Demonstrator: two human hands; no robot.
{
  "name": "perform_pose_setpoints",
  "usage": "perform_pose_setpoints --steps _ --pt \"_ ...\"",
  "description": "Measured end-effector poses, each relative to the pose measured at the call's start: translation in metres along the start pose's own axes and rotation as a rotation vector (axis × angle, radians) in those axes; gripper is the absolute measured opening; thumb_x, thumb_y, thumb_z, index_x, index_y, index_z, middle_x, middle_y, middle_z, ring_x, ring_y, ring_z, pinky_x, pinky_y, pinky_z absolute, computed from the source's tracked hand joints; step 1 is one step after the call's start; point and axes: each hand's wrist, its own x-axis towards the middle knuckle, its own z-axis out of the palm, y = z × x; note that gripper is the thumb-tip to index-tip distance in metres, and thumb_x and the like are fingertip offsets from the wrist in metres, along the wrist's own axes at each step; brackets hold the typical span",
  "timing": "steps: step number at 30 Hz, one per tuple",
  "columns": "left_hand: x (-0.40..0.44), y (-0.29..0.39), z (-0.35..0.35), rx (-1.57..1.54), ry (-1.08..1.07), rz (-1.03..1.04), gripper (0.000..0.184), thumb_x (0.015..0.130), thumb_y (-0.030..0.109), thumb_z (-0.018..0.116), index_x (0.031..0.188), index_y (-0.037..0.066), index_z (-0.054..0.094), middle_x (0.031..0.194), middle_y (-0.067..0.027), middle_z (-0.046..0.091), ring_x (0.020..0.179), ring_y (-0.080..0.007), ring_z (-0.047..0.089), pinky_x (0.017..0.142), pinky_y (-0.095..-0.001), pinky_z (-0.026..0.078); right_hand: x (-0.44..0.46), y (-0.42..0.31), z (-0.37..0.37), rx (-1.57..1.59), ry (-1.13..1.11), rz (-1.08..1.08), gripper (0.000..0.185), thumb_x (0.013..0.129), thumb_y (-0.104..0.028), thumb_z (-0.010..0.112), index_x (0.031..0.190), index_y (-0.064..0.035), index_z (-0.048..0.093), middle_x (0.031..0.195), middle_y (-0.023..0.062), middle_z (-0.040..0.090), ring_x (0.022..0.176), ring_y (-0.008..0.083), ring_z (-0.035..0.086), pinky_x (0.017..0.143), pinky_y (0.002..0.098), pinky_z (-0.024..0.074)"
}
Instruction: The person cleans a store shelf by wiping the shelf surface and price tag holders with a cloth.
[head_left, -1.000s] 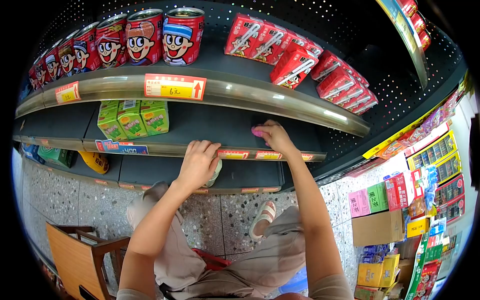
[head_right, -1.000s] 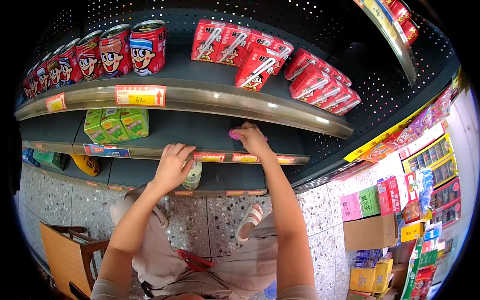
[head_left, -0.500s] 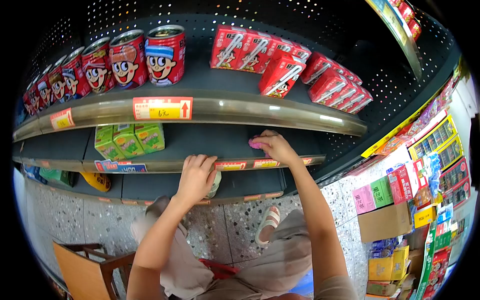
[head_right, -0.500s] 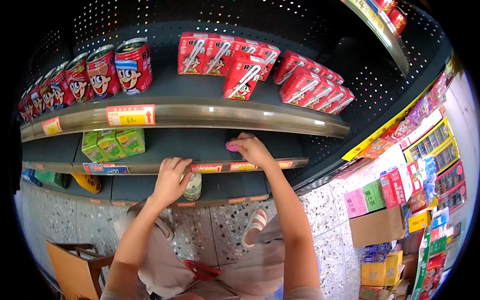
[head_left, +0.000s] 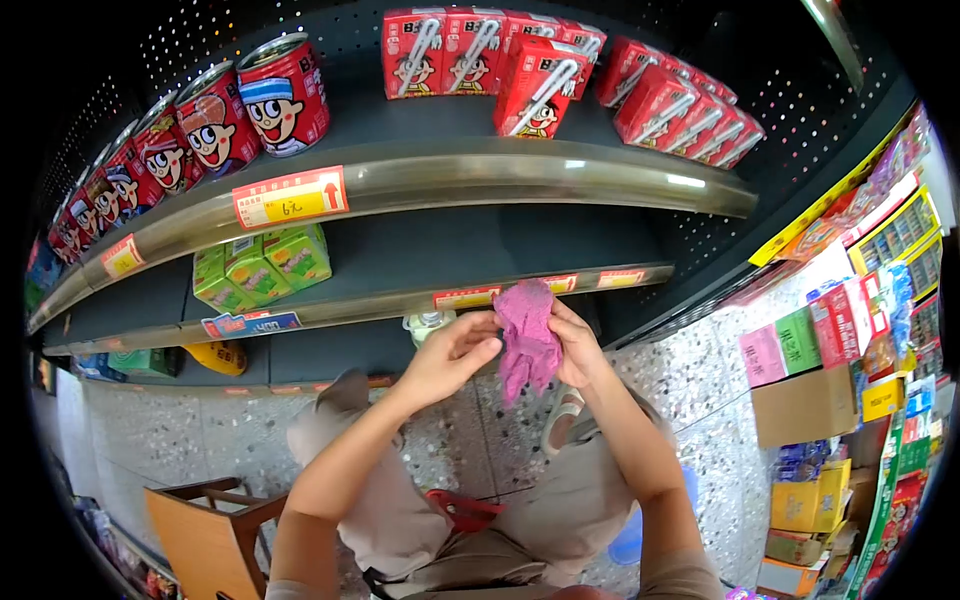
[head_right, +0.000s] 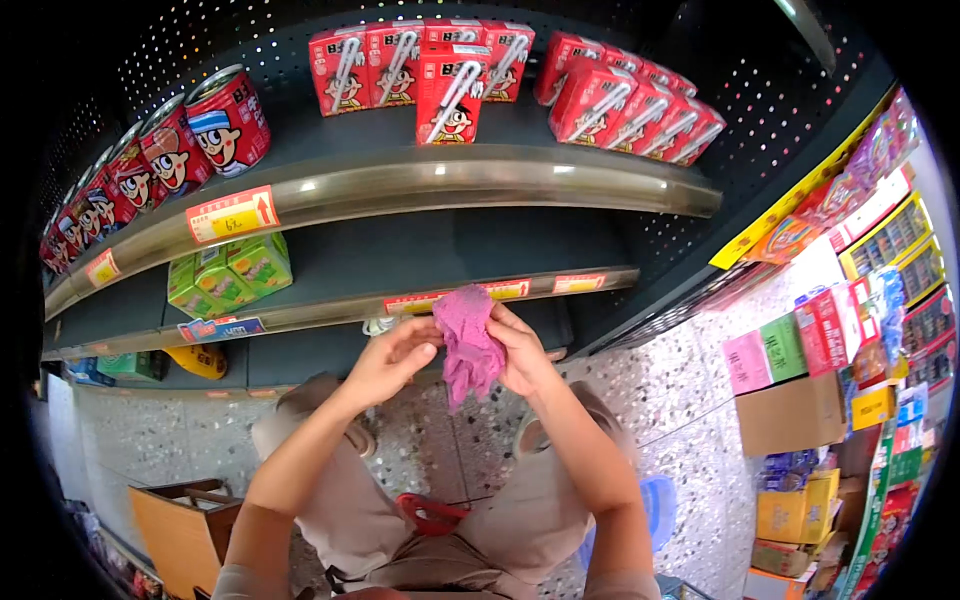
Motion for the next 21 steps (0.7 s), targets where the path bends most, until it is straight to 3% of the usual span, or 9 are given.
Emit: perform_pose_setpoints --steps 1,4,5,8,10,13,17,21 --pt "0.001 -0.004 0.003 -0.029 -0.012 -0.012 0.045 0.098 0.027 0.056 0.131 -0.003 0.047 0.119 -0.0083 0.059 0.109 -0.0147 0.056 0.098 -0.0311 0.043 -0.001 0.003 0.0 0.05 -0.016 0.04 0.043 0.095 -0.009 0.053 0.136 -0.004 0.042 0.127 0.0083 0.054 0.113 0.0183 0.057 0.1 0.0353 0.0471" --pt "0.002 0.0 0.008 -0.084 0.081 -0.146 0.042 0.097 0.025 0.057 0.129 -0.002 0.05 0.119 -0.0074 0.059 0.108 -0.0147 0.055 0.098 -0.0297 0.042 0.0 0.009 0.009 -0.039 0.008 0.081 0.033 0.096 -0.007 0.05 0.129 -0.0056 0.046 0.12 0.0067 0.056 0.11 0.0164 0.058 0.096 0.0328 0.0495" --pt "0.006 -0.003 0.008 -0.104 0.136 -0.099 0.037 0.096 0.025 0.06 0.123 -0.001 0.056 0.111 -0.005 0.063 0.102 -0.0112 0.056 0.093 -0.0274 0.044 0.0 0.008 0.015 -0.025 -0.014 0.071 0.024 0.098 -0.006 0.048 0.121 -0.0065 0.05 0.113 0.0051 0.056 0.106 0.0142 0.059 0.093 0.0298 0.0509" --pt "0.009 -0.006 -0.001 0.075 0.234 -0.16 0.031 0.095 0.024 0.061 0.115 0.0 0.062 0.102 -0.0026 0.066 0.095 -0.0085 0.058 0.089 -0.0264 0.045 -0.002 0.003 0.021 -0.076 0.001 0.052 0.021 0.099 -0.009 0.048 0.12 -0.0062 0.051 0.112 0.0046 0.057 0.104 0.0131 0.059 0.089 0.0283 0.0519" --pt "0.008 -0.003 -0.001 0.049 0.256 -0.109 0.023 0.095 0.02 0.061 0.109 0.002 0.064 0.097 0.0006 0.066 0.084 -0.0051 0.058 0.078 -0.0237 0.047 -0.002 0.0 0.019 -0.069 0.029 0.096 0.021 0.099 -0.011 0.048 0.119 -0.0059 0.051 0.112 0.0055 0.057 0.103 0.0134 0.059 0.088 0.0289 0.0525" --pt "0.014 -0.005 0.0 -0.06 0.297 0.068 0.02 0.097 0.016 0.058 0.109 0.002 0.064 0.096 0.0011 0.066 0.081 -0.0044 0.058 0.072 -0.0228 0.048 -0.001 -0.012 0.019 -0.045 0.118 0.173 0.028 0.099 -0.018 0.05 0.123 -0.0039 0.049 0.114 0.0076 0.057 0.104 0.0166 0.059 0.09 0.0311 0.0515" --pt "0.016 0.006 -0.004 -0.07 0.294 0.007 0.023 0.098 0.021 0.056 0.111 0.002 0.061 0.096 -0.0008 0.066 0.082 -0.0065 0.059 0.075 -0.0239 0.049 -0.005 -0.018 0.018 -0.049 0.061 0.149 0.03 0.096 -0.018 0.057 0.121 -0.0022 0.052 0.11 0.0093 0.058 0.102 0.0156 0.058 0.085 0.0316 0.0523" --pt "0.016 0.004 0.0 -0.181 0.268 -0.061 0.025 0.098 0.024 0.057 0.109 0.002 0.062 0.096 -0.0015 0.066 0.082 -0.007 0.06 0.076 -0.0248 0.05 -0.01 -0.005 0.013 -0.638 0.008 -0.065 0.033 0.089 -0.016 0.068 0.116 -0.0006 0.055 0.108 0.0069 0.06 0.097 0.0119 0.057 0.083 0.0282 0.0496"
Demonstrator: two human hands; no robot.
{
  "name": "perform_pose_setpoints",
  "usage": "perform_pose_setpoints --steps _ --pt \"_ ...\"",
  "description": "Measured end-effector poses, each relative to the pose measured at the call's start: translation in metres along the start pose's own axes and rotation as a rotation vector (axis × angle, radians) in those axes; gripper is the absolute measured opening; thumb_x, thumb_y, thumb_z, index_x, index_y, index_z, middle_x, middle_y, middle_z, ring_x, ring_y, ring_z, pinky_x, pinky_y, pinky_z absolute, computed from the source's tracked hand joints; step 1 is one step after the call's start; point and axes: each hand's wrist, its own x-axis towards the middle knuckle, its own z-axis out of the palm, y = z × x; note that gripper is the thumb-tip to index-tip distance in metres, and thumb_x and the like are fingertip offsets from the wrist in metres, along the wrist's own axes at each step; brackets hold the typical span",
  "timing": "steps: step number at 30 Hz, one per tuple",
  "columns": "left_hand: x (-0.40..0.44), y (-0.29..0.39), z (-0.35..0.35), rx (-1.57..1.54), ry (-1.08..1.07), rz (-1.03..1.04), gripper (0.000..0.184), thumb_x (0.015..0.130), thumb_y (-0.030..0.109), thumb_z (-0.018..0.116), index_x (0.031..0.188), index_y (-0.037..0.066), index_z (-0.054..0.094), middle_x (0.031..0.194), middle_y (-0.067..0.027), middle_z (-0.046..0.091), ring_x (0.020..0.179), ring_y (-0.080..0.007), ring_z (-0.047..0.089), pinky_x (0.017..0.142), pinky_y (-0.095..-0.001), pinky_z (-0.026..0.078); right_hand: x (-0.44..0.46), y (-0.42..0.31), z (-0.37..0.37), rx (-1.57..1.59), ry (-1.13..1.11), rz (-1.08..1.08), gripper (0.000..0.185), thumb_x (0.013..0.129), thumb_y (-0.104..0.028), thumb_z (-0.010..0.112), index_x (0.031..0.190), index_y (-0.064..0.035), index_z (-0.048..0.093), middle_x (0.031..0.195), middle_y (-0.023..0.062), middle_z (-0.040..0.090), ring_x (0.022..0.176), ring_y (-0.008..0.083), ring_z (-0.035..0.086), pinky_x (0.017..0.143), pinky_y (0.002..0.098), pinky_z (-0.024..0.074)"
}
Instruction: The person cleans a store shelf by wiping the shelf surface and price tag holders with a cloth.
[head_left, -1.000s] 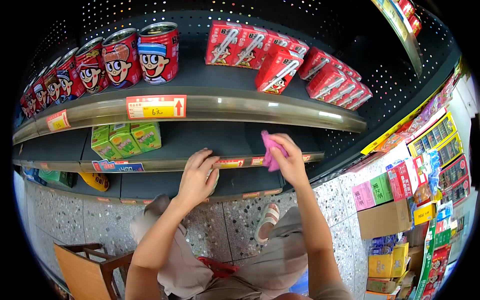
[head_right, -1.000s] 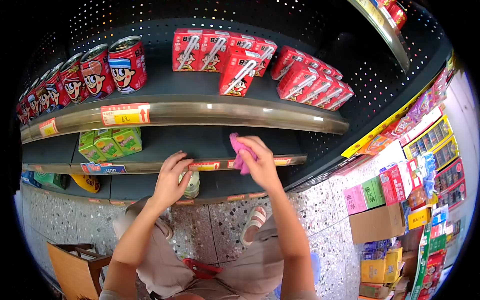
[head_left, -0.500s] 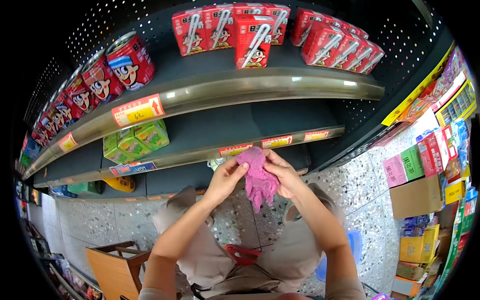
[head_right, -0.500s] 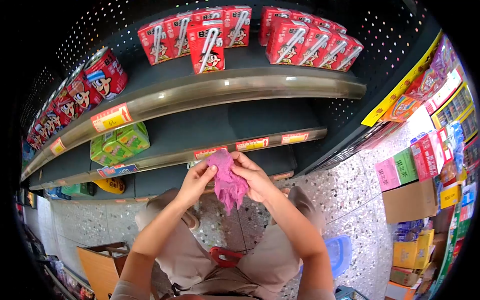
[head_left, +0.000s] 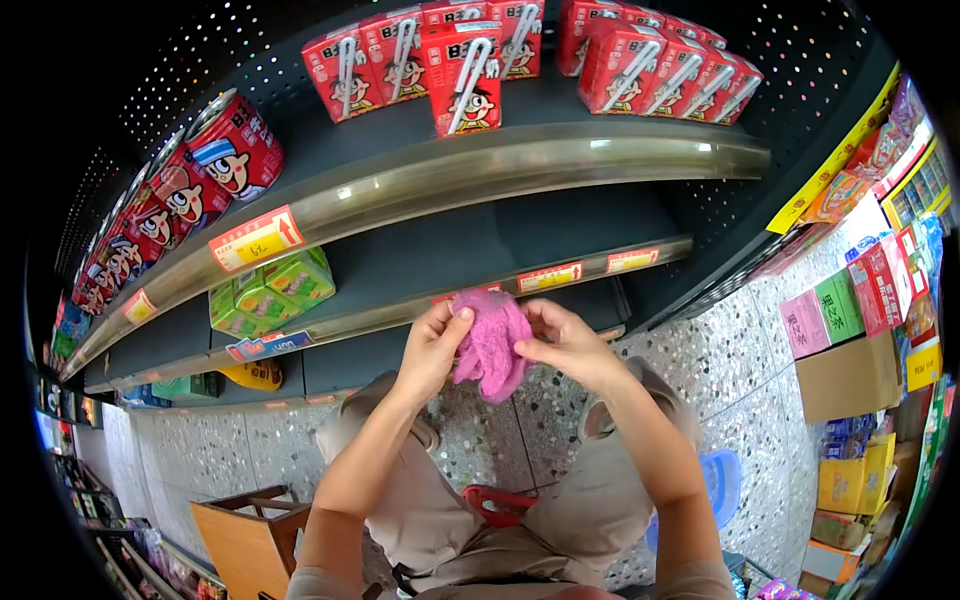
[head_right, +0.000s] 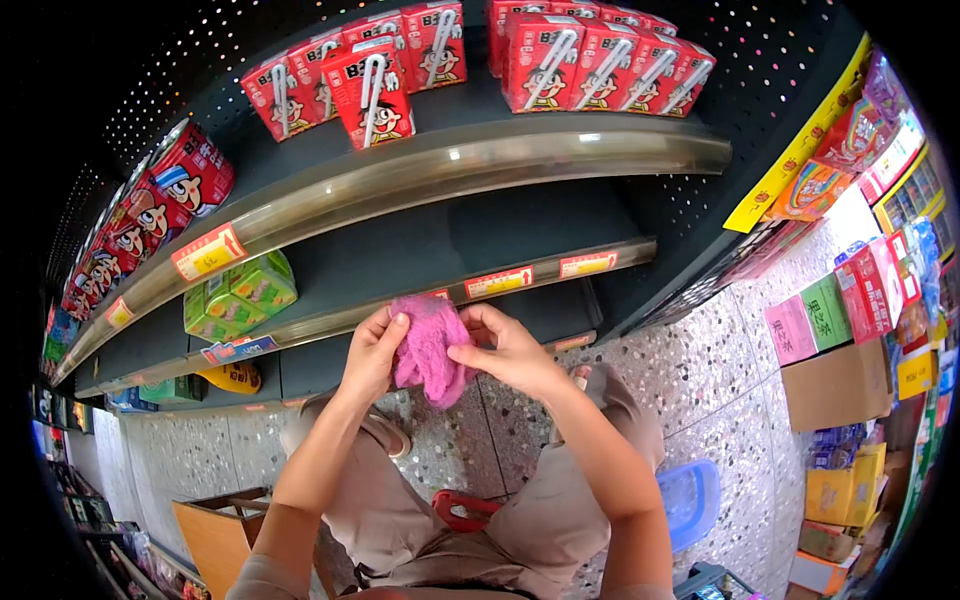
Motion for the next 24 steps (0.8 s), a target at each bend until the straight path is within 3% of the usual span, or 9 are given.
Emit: perform_pose_setpoints --steps 4,7,8,11,12,15,16,20,24 --pt "0.001 -0.005 -0.007 -0.108 -0.074 -0.074 0.027 0.098 0.025 0.057 0.11 0.003 0.063 0.099 -0.0035 0.067 0.086 -0.0089 0.062 0.079 -0.0259 0.051 0.0 0.015 -0.009 -0.039 0.068 0.091 0.02 0.092 -0.016 0.064 0.104 0.0002 0.063 0.09 -0.0006 0.064 0.087 0.0065 0.056 0.077 0.0243 0.0466" --pt "0.0 0.002 -0.005 -0.222 -0.097 -0.172 0.026 0.096 0.024 0.059 0.113 0.003 0.062 0.103 -0.0044 0.067 0.09 -0.0103 0.063 0.082 -0.0268 0.052 -0.003 0.003 -0.004 0.024 0.16 0.065 0.019 0.094 -0.016 0.061 0.105 -0.0004 0.062 0.091 -0.0021 0.064 0.088 0.0058 0.056 0.077 0.0244 0.0463" --pt "0.0 0.004 -0.003 -0.261 -0.103 -0.205 0.026 0.096 0.023 0.06 0.114 0.004 0.062 0.104 -0.0045 0.067 0.092 -0.0106 0.064 0.083 -0.0271 0.052 -0.002 0.005 -0.004 -0.006 0.19 0.057 0.019 0.092 -0.015 0.063 0.105 -0.0011 0.062 0.093 0.0005 0.063 0.087 0.0095 0.057 0.078 0.0261 0.0463" --pt "-0.001 0.003 0.002 -0.282 -0.159 -0.203 0.027 0.094 0.018 0.062 0.117 0.005 0.06 0.106 -0.0034 0.066 0.096 -0.0107 0.063 0.086 -0.0277 0.052 -0.004 0.008 0.005 -0.53 0.537 -0.276 0.023 0.086 -0.014 0.067 0.105 -0.0019 0.061 0.096 0.0066 0.061 0.087 0.0169 0.059 0.078 0.0292 0.0467" --pt "-0.002 0.001 0.004 -0.277 -0.183 -0.196 0.027 0.093 0.017 0.063 0.117 0.005 0.059 0.106 -0.003 0.066 0.095 -0.0105 0.063 0.085 -0.0273 0.052 -0.006 0.006 0.004 -0.641 0.515 -0.418 0.028 0.08 -0.015 0.072 0.102 -0.0019 0.06 0.098 0.0119 0.057 0.087 0.0242 0.058 0.078 0.0327 0.0475" --pt "-0.003 -0.005 0.006 -0.267 -0.216 -0.182 0.025 0.092 0.014 0.064 0.115 0.005 0.059 0.104 -0.0019 0.065 0.092 -0.0097 0.062 0.082 -0.0261 0.051 -0.013 0.0 0.018 -0.682 0.3 -0.473 0.031 0.078 -0.018 0.075 0.1 -0.0025 0.059 0.102 0.0144 0.059 0.094 0.0275 0.06 0.082 0.0346 0.048" --pt "-0.003 -0.007 0.006 -0.268 -0.199 -0.186 0.022 0.092 0.013 0.064 0.113 0.005 0.06 0.102 -0.0016 0.065 0.09 -0.0095 0.062 0.081 -0.0257 0.051 -0.013 0.002 0.026 -0.729 0.319 -0.44 0.033 0.08 -0.017 0.074 0.102 -0.0001 0.058 0.095 0.0095 0.062 0.089 0.0187 0.06 0.08 0.029 0.0478" --pt "-0.001 -0.002 0.0 -0.264 -0.103 -0.209 0.012 0.092 0.013 0.062 0.101 0.005 0.063 0.094 -0.0013 0.066 0.083 -0.0085 0.061 0.076 -0.0242 0.05 -0.014 0.008 0.019 -0.513 0.244 -0.104 0.017 0.089 -0.015 0.065 0.094 0.0009 0.061 0.077 0.0066 0.061 0.078 0.0159 0.061 0.073 0.0267 0.0474" --pt "0.001 0.015 -0.012 -0.255 -0.113 -0.175 0.01 0.091 0.013 0.061 0.094 0.004 0.063 0.085 -0.0008 0.065 0.074 -0.0066 0.06 0.07 -0.0226 0.049 -0.008 0.004 -0.004 -0.176 0.207 -0.033 0.014 0.095 -0.011 0.055 0.089 -0.0009 0.062 0.074 -0.0068 0.052 0.069 0.004 0.046 0.064 0.0211 0.039"
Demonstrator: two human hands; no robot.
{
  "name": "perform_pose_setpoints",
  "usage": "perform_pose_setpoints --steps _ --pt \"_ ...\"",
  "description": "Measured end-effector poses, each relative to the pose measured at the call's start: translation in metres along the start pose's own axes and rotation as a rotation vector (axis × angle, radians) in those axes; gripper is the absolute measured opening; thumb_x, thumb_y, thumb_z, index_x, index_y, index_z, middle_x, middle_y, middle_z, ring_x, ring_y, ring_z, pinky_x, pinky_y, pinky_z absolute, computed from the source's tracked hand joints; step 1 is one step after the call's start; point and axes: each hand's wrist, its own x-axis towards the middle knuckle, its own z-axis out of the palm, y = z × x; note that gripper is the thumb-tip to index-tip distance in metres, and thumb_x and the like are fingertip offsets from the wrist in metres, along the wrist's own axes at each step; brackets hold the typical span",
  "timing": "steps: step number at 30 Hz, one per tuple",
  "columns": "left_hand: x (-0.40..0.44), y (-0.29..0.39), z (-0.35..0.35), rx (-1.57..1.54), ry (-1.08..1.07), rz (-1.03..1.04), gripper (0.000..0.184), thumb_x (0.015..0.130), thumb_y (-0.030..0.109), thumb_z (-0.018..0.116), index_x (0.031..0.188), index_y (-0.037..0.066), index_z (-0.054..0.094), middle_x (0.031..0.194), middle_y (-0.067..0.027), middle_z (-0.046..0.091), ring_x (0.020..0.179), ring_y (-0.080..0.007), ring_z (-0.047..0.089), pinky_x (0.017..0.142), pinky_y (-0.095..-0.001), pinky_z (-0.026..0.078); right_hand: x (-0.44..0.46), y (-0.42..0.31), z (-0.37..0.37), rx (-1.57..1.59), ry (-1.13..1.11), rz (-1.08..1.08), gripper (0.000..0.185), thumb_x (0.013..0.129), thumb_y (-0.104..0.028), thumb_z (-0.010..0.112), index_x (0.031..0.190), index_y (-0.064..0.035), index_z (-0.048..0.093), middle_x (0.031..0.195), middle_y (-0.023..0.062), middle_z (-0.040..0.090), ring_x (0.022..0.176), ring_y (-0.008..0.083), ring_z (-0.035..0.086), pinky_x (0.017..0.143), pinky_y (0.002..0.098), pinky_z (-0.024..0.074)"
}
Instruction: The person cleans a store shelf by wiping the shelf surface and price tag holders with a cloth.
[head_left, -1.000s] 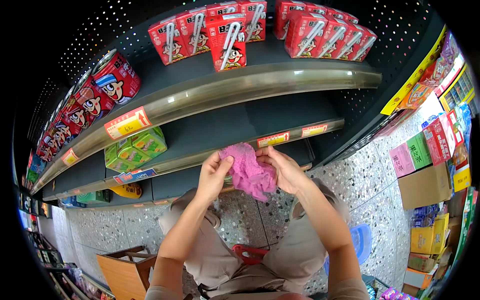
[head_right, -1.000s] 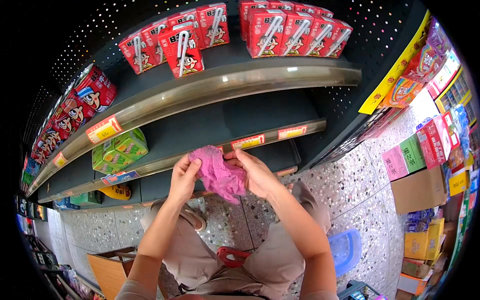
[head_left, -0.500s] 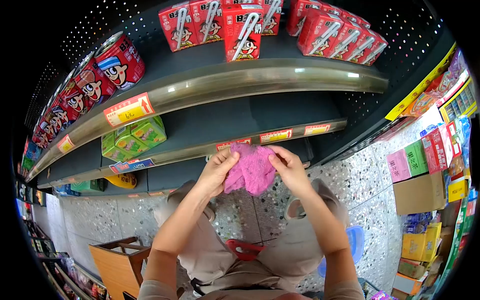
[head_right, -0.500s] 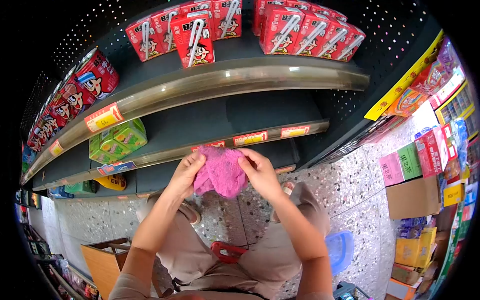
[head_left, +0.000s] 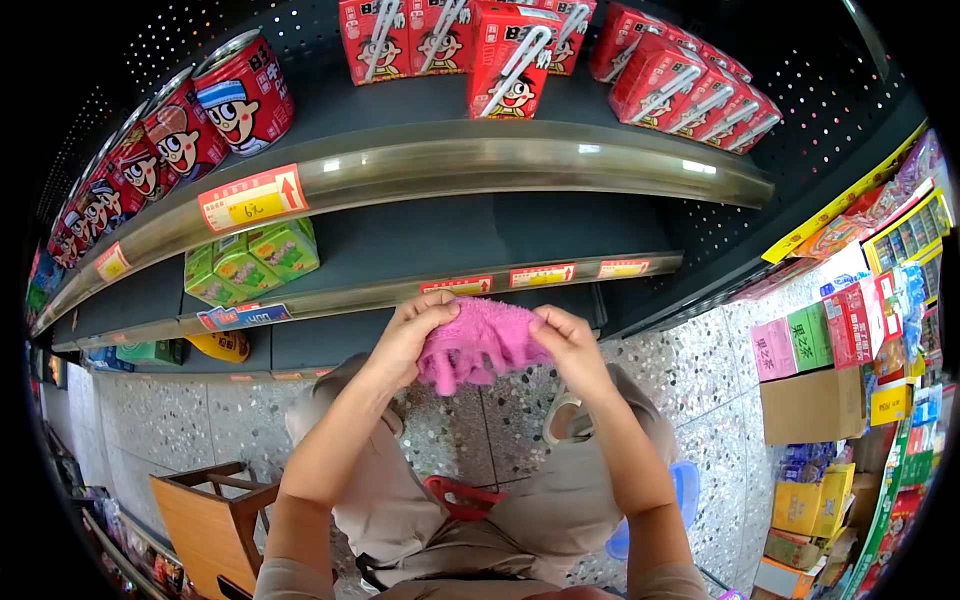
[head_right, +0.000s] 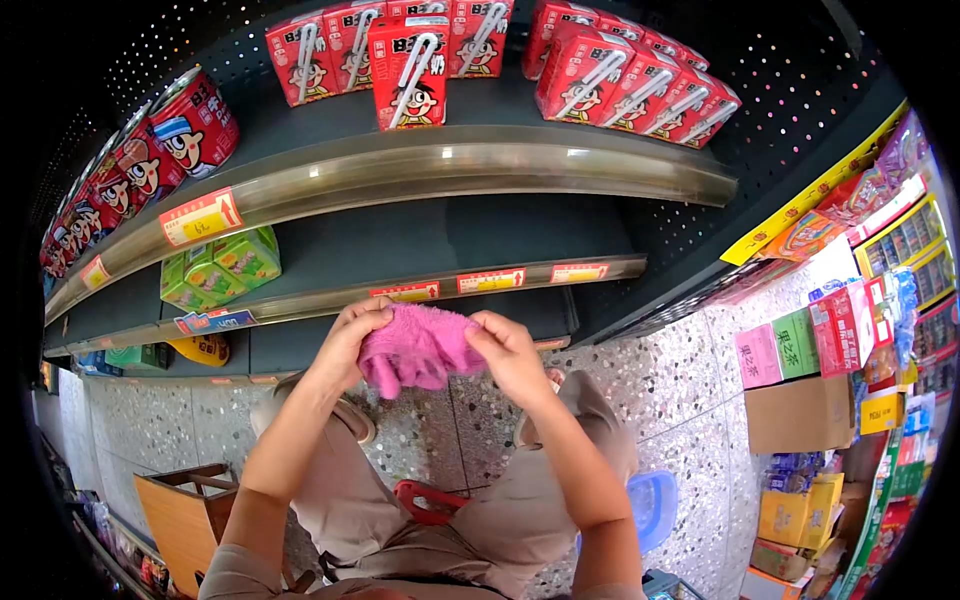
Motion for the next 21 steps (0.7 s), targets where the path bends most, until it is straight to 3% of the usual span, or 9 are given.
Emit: perform_pose_setpoints --steps 4,7,8,11,12,16,19,20,21 --pt "0.0 0.003 -0.007 0.231 -0.05 -0.06 0.012 0.091 0.017 0.064 0.087 0.005 0.063 0.075 0.0025 0.062 0.067 -0.0044 0.057 0.057 -0.0204 0.045 -0.002 -0.011 -0.011 0.283 0.022 0.144 0.012 0.095 -0.011 0.056 0.086 -0.0046 0.063 0.076 -0.0065 0.054 0.07 0.0019 0.047 0.064 0.0199 0.0377" --pt "-0.005 0.01 0.004 0.577 -0.063 -0.1 0.014 0.091 0.019 0.065 0.089 0.005 0.063 0.074 0.0032 0.061 0.066 -0.0037 0.057 0.053 -0.0211 0.044 -0.003 -0.019 -0.015 0.436 -0.007 0.2 0.012 0.095 -0.01 0.055 0.089 -0.0037 0.063 0.077 -0.005 0.058 0.072 0.0025 0.05 0.065 0.0199 0.0397" --pt "-0.003 0.0 -0.001 0.597 -0.098 -0.035 0.017 0.091 0.019 0.066 0.096 0.004 0.063 0.077 0.0025 0.062 0.067 -0.0036 0.057 0.049 -0.0223 0.044 -0.004 -0.017 -0.02 0.492 -0.073 0.178 0.011 0.096 -0.011 0.055 0.096 -0.0033 0.061 0.084 -0.0025 0.061 0.077 0.0038 0.055 0.07 0.0209 0.0448" --pt "0.001 -0.008 -0.002 0.728 -0.004 0.148 0.018 0.091 0.015 0.066 0.102 0.002 0.062 0.082 0.0009 0.063 0.071 -0.0048 0.059 0.057 -0.021 0.047 -0.01 -0.026 -0.022 0.588 -0.11 0.201 0.014 0.096 -0.012 0.055 0.105 -0.0025 0.06 0.092 0.0014 0.063 0.081 0.0079 0.06 0.075 0.0237 0.0504" --pt "0.003 -0.008 -0.004 0.657 -0.026 0.159 0.018 0.091 0.009 0.065 0.106 0.001 0.061 0.092 -0.001 0.063 0.08 -0.0064 0.06 0.068 -0.0212 0.05 -0.012 -0.026 -0.024 0.59 -0.146 0.218 0.014 0.096 -0.012 0.055 0.106 -0.0028 0.058 0.093 0.0011 0.063 0.083 0.0081 0.061 0.078 0.0243 0.0512" --pt "0.003 -0.009 0.001 0.488 0.106 0.194 0.019 0.088 0.003 0.065 0.107 0.001 0.061 0.101 -0.0025 0.06 0.094 -0.01 0.059 0.08 -0.0237 0.049 -0.014 -0.025 -0.026 0.644 -0.315 0.172 0.012 0.097 -0.013 0.054 0.104 -0.0037 0.058 0.093 0.0001 0.062 0.086 0.0071 0.059 0.078 0.0231 0.0491" --pt "0.003 -0.014 0.002 0.744 0.144 0.473 0.023 0.087 0.004 0.067 0.108 0.001 0.06 0.101 -0.0029 0.061 0.096 -0.0113 0.058 0.085 -0.0252 0.048 -0.013 -0.021 -0.016 0.556 -0.285 0.086 0.014 0.098 -0.014 0.054 0.106 -0.0035 0.058 0.095 -0.0005 0.061 0.089 0.0063 0.057 0.081 0.0232 0.0473" --pt "0.003 -0.018 -0.005 0.903 0.175 0.494 0.027 0.087 0.008 0.069 0.11 0.0 0.059 0.105 -0.0035 0.061 0.1 -0.0125 0.057 0.088 -0.0267 0.046 -0.013 -0.019 -0.012 0.54 -0.279 0.076 0.014 0.098 -0.014 0.052 0.107 -0.0035 0.058 0.096 -0.0006 0.061 0.09 0.0061 0.057 0.082 0.0231 0.0465" --pt "0.001 -0.018 -0.002 0.776 0.096 0.397 0.029 0.088 0.013 0.068 0.111 0.0 0.059 0.108 -0.0042 0.06 0.101 -0.013 0.057 0.089 -0.0269 0.046 -0.012 -0.016 -0.007 0.505 -0.264 0.086 0.014 0.099 -0.014 0.052 0.107 -0.0042 0.058 0.095 -0.0012 0.061 0.089 0.0055 0.056 0.081 0.0229 0.046"
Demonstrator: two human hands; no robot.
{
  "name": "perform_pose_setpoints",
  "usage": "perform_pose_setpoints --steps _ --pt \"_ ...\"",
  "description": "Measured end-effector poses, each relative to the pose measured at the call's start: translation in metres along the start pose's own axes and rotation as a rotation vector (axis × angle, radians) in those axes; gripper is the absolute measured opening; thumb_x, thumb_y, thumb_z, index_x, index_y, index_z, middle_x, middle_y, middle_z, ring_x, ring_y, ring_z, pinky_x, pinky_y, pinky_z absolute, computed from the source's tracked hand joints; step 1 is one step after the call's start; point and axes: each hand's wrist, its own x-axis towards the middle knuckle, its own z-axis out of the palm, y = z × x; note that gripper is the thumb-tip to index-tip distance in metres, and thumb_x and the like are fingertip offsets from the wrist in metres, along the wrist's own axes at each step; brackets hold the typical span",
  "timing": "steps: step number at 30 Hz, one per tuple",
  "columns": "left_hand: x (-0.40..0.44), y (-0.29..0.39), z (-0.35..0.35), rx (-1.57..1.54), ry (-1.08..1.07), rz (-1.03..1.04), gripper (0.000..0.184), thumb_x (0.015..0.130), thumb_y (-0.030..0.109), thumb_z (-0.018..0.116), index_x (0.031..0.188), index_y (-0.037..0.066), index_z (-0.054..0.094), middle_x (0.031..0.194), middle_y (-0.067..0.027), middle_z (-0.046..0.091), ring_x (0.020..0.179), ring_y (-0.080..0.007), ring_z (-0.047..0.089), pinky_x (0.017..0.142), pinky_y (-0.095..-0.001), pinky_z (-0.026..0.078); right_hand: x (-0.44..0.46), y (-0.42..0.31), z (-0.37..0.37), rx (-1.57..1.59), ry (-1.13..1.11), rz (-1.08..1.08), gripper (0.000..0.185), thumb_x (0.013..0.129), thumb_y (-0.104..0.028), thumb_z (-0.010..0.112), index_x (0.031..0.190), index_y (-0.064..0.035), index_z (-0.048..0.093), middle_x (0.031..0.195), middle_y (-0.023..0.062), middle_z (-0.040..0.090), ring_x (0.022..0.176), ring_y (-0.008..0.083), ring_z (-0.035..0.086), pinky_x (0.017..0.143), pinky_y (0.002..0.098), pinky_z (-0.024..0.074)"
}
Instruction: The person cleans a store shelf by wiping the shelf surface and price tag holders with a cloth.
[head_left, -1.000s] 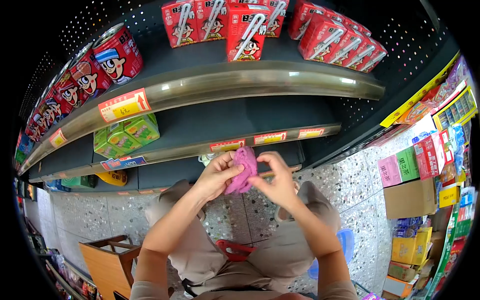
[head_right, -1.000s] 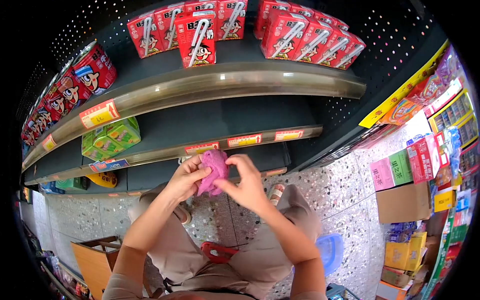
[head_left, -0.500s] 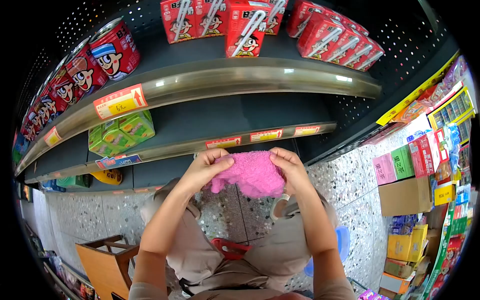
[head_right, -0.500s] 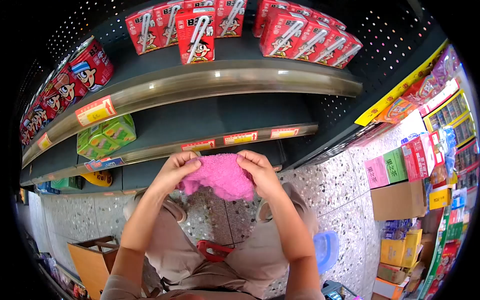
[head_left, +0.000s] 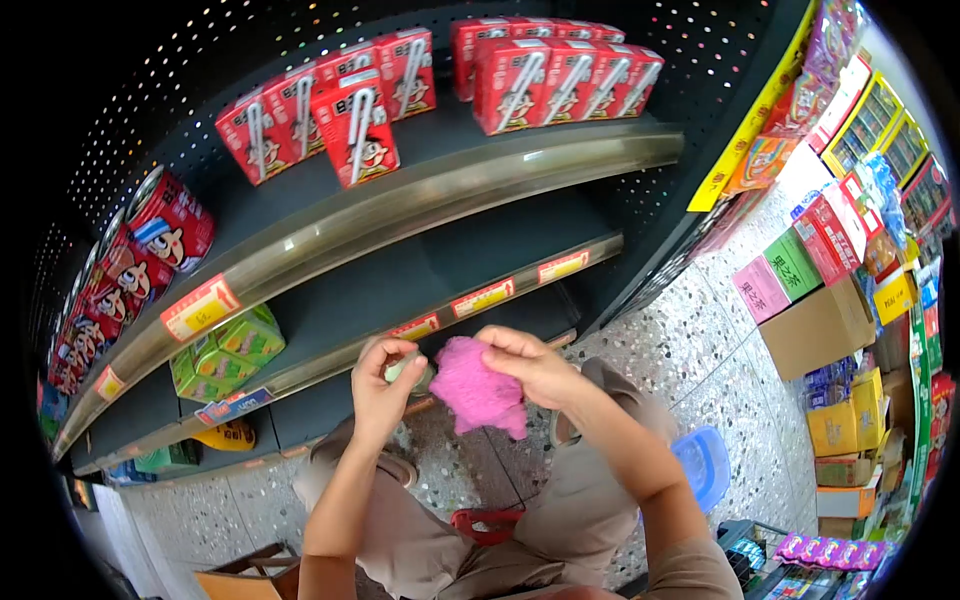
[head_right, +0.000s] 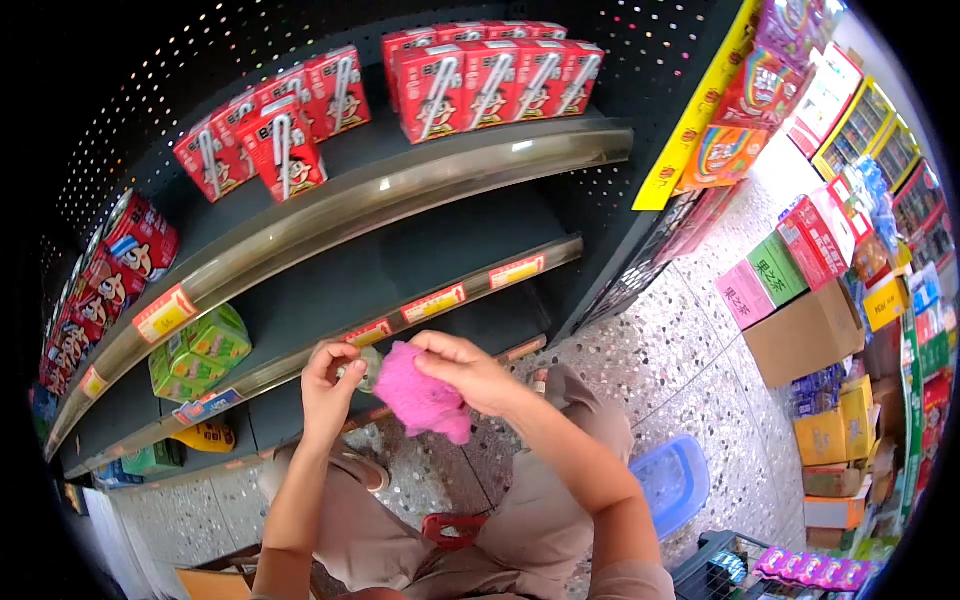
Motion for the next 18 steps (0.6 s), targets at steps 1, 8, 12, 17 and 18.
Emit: perform_pose_setpoints --steps 1,8,12,17,18 --pt "-0.001 0.005 0.001 -0.139 -0.083 -0.072 0.031 0.089 0.018 0.068 0.112 -0.001 0.059 0.11 -0.0048 0.06 0.101 -0.0136 0.057 0.09 -0.0272 0.045 0.003 0.009 -0.001 -0.039 -0.001 -0.029 0.015 0.099 -0.014 0.051 0.108 -0.0045 0.057 0.095 -0.0015 0.06 0.088 0.0051 0.055 0.081 0.0229 0.0458" --pt "-0.008 -0.004 0.01 -0.472 -0.399 -0.405 0.061 0.089 0.047 0.064 0.127 0.001 0.052 0.11 -0.0047 0.061 0.101 -0.0121 0.056 0.09 -0.0278 0.044 0.007 0.02 0.01 -0.244 -0.025 -0.098 0.022 0.098 -0.01 0.052 0.119 -0.003 0.054 0.103 0.0003 0.062 0.094 0.0048 0.056 0.082 0.0227 0.0466" --pt "-0.007 0.005 0.013 -0.28 -0.453 -0.365 0.042 0.093 0.037 0.063 0.116 0.002 0.059 0.098 0.0005 0.063 0.087 -0.0062 0.056 0.078 -0.0234 0.046 0.006 0.022 0.004 -0.39 0.012 -0.15 0.02 0.096 -0.007 0.055 0.115 -0.0013 0.057 0.104 0.001 0.063 0.093 0.0042 0.056 0.078 0.0227 0.0478" --pt "-0.007 0.002 0.009 -0.351 -0.436 -0.451 0.027 0.096 0.028 0.06 0.104 0.003 0.065 0.09 0.0016 0.064 0.08 -0.0046 0.056 0.072 -0.0231 0.046 0.005 0.018 0.006 -0.699 0.315 -0.271 0.023 0.088 -0.008 0.066 0.109 -0.0011 0.06 0.104 0.0063 0.062 0.089 0.0107 0.06 0.076 0.0254 0.0491" --pt "-0.008 -0.001 0.009 -0.398 -0.397 -0.464 0.026 0.096 0.027 0.06 0.105 0.003 0.064 0.091 0.0012 0.065 0.08 -0.0048 0.056 0.072 -0.0232 0.046 0.005 0.017 0.008 -0.793 0.385 -0.353 0.025 0.087 -0.008 0.067 0.11 -0.0011 0.059 0.105 0.0073 0.062 0.092 0.0119 0.061 0.076 0.0259 0.0494"
